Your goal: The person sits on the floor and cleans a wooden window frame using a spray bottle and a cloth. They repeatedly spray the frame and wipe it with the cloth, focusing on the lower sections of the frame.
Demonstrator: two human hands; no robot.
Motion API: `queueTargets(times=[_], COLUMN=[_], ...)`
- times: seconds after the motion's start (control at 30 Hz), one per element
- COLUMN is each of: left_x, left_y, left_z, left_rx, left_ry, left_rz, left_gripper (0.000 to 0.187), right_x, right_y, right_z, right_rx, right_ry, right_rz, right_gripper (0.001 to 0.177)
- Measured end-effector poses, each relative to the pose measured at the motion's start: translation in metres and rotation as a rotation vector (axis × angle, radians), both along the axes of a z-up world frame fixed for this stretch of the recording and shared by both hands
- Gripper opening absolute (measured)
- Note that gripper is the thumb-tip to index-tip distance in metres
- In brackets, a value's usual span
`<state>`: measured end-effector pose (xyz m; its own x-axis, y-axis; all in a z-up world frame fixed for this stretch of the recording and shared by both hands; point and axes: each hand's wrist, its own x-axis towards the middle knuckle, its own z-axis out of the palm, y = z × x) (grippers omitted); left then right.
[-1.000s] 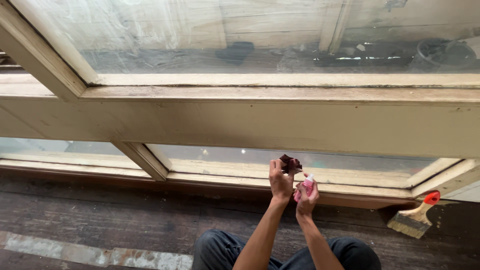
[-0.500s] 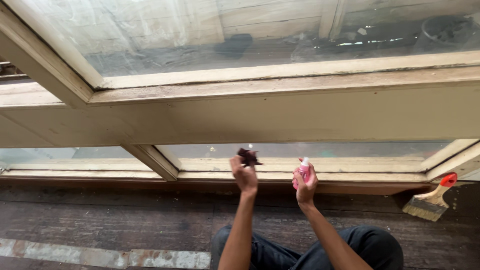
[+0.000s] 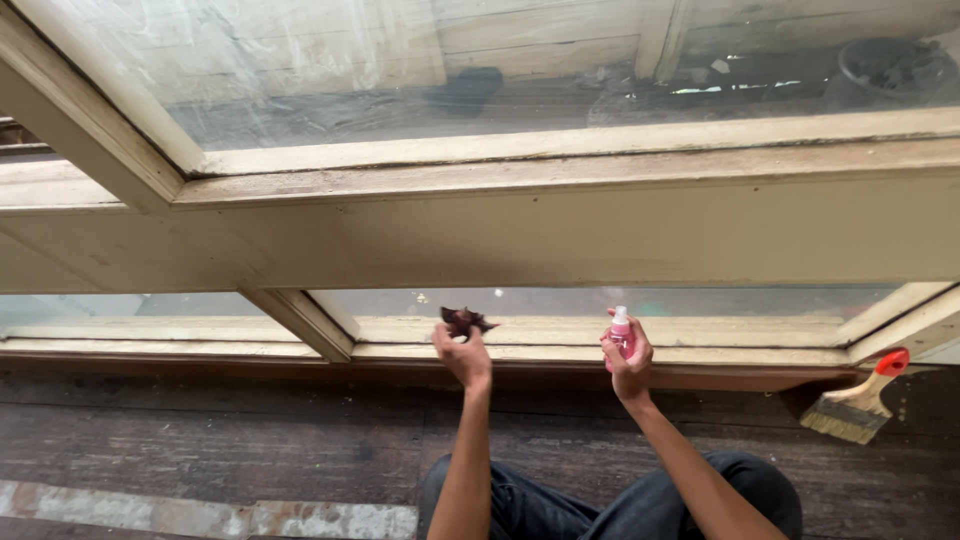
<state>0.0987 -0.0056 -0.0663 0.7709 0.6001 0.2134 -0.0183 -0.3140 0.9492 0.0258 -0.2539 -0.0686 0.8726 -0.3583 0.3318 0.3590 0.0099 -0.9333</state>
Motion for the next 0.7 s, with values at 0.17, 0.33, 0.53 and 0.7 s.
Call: queueTargets(times=[0.17, 0.33, 0.53, 0.7], left_x=[-0.018, -0.039, -0.053, -0.045], left_y=[-0.064, -0.15, -0.205, -0.178], left_z=[-0.006, -0.003, 0.001, -0.004], left_rx=[0.015, -0.047, 0.042, 0.109], left_ry=[-0.034, -0.016, -0.117, -0.073], left_rz=[-0.147, -0.279, -0.377, -0.32], left_gripper=[0.018, 0.019, 0.022, 0.028], right_x=[0.0, -0.001, -0.009, -0.009], right_y=[-0.018, -0.025, -0.043, -0.035], right_z=[-0.004, -0.016, -0.022, -0.022], right_rx=[0.001, 0.07, 0.036, 0.093], right_ry=[-0.021, -0.064, -0.089, -0.036], right_rz=[-0.018, -0.076, -0.21, -0.194], right_gripper=[0.043, 0.043, 0.042, 0.041])
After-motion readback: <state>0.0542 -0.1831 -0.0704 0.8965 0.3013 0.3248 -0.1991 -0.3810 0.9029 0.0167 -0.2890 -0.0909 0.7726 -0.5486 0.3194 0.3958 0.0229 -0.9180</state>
